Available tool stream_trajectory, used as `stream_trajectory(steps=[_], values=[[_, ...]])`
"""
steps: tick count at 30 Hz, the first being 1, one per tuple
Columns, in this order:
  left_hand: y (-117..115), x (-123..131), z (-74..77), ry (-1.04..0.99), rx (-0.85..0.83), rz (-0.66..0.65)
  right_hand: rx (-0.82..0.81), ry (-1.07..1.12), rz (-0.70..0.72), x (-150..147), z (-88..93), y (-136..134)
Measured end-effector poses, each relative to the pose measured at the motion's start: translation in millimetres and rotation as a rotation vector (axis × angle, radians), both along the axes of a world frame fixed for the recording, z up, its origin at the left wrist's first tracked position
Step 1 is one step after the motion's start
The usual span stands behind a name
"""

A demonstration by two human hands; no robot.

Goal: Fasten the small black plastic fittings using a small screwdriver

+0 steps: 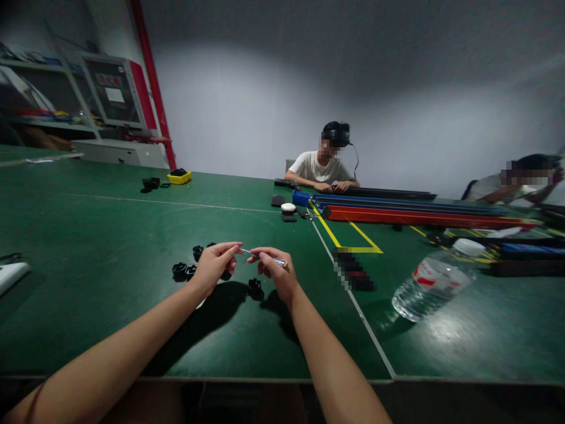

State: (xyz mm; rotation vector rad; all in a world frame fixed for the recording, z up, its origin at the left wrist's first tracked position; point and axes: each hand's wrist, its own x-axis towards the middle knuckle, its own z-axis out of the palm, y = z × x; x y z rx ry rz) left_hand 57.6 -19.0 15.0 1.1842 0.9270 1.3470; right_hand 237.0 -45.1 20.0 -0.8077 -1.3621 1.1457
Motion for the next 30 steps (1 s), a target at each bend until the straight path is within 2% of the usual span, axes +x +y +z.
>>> stream_trajectory(steps=[14,20,30], values=[[-2.0,-2.0,-3.9,0.076,0.048,0.026,0.136,-0.135,-0.037,-10.2,2.4,-1.6],[2.3,-2.7,-10.6,0.083,0.06,0.044,0.188,-0.168,-0.093,-13.9,-4.7,-3.1],[5.4,-2.2,-10.2,0.091,0.063,0.05,0.2,-0.18,-0.063,-10.6,-6.3,-2.8]])
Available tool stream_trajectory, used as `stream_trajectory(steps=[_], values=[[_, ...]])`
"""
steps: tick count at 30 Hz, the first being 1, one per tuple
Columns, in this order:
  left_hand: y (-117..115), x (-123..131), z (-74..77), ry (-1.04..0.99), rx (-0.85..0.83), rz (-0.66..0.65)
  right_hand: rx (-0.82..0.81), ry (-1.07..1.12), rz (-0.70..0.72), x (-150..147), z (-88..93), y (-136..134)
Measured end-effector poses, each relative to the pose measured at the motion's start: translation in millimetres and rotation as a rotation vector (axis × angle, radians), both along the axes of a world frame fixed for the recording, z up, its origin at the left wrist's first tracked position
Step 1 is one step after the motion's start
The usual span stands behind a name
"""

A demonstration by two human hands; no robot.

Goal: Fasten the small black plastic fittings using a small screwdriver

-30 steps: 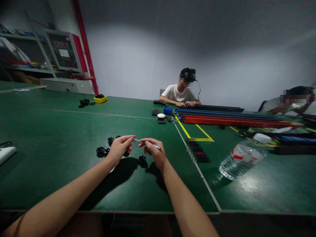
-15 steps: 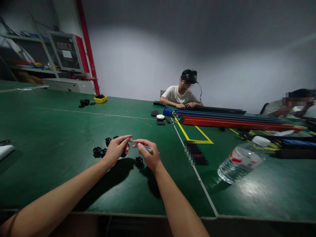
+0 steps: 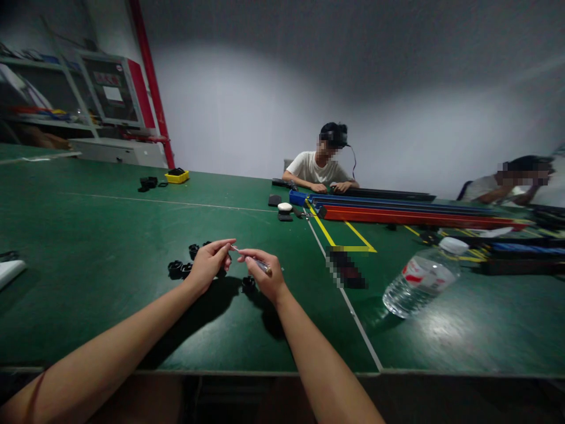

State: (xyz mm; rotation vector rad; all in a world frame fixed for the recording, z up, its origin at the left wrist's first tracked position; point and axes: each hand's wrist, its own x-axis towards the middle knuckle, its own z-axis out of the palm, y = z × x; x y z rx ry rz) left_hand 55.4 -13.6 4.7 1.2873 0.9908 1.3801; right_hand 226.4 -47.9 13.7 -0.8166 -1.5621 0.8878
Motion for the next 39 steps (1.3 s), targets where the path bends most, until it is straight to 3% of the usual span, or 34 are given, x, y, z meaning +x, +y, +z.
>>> stream_trajectory(steps=[9,18,32,39], values=[[1.8,0.6,-1.6,0.076,0.087,-0.01,-0.007,-0.027,0.004,1.2,-1.2,2.0],[-1.2,-1.6,1.5,0.196,0.148,0.012,-0.113,0.056,0.02,0.4,1.6,3.7],[1.8,4.2,0.2,-0.077,-0.021,-0.023,-0.035,-0.025,0.023,2.6,1.8,0.1],[2.5,3.6,-2.7,-0.026,0.035,-0.035,-0.031,-0.025,0.031,4.1,4.6,0.0]])
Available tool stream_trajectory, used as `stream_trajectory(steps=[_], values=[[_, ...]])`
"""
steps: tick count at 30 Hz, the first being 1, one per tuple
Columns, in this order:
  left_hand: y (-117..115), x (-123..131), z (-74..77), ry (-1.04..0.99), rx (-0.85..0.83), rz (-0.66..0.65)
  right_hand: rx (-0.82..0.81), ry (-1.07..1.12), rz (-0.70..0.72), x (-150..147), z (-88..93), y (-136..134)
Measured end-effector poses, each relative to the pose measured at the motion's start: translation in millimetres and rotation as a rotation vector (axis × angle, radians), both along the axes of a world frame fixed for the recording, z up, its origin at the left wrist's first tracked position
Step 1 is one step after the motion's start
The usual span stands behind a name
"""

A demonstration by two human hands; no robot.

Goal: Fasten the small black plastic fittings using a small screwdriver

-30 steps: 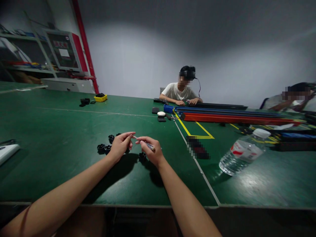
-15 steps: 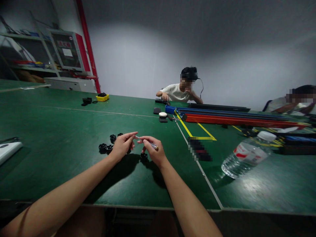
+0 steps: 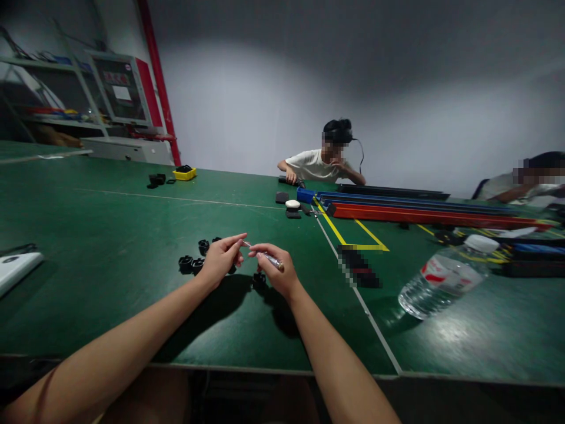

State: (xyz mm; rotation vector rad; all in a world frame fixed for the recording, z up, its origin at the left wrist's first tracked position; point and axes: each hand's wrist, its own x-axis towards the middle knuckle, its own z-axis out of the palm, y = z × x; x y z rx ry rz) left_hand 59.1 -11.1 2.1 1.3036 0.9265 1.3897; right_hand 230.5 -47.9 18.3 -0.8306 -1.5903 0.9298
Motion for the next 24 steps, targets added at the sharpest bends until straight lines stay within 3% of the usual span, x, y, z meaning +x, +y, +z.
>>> stream_trajectory(steps=[14,18,24], values=[[-3.6,-0.2,0.9,0.18,0.075,-0.03,-0.055,0.091,-0.062,-1.9,-1.9,3.4],[-11.0,-2.9,6.1,0.475,0.251,-0.054,-0.091,0.134,-0.151,0.6,-3.1,6.7],[-22.2,-4.1,14.4,1.023,0.649,-0.245,-0.122,0.129,-0.291,3.1,-9.5,15.7]])
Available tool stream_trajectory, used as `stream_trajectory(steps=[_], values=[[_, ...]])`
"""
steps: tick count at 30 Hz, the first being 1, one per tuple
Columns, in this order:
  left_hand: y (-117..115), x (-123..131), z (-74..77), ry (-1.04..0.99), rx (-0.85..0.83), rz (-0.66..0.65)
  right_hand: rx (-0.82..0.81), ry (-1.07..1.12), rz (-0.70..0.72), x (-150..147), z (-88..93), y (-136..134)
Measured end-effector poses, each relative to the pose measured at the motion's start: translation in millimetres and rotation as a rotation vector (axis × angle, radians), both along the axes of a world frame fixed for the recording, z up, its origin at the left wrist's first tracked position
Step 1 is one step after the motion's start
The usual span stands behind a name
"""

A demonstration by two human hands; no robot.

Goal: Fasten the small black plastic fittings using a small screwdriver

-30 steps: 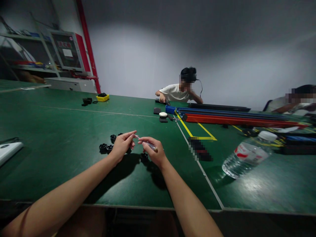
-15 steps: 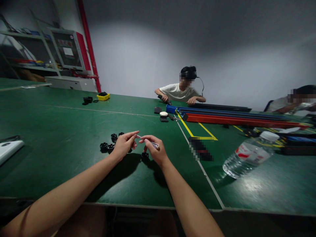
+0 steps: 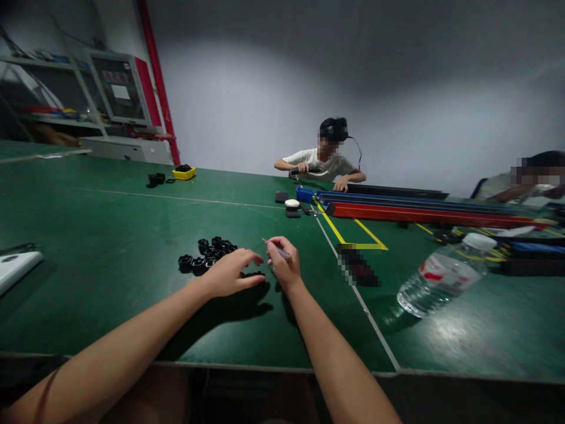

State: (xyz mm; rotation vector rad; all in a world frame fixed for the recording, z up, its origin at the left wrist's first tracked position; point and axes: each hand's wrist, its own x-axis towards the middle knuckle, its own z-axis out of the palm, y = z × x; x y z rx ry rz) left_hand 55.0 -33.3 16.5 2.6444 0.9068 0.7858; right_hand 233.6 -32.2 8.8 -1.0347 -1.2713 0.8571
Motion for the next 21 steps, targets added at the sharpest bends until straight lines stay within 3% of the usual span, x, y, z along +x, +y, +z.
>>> stream_trajectory(steps=[5,13,21], values=[[0.3,0.3,-2.4,0.223,0.125,-0.039,-0.003,-0.015,-0.018,0.1,-2.6,2.1],[5.2,-1.9,-4.8,0.203,0.134,-0.064,0.004,-0.054,-0.021,1.2,-2.4,1.4],[9.3,-5.3,-5.2,0.131,0.121,0.123,0.031,-0.076,-0.001,3.4,-2.4,-2.6]])
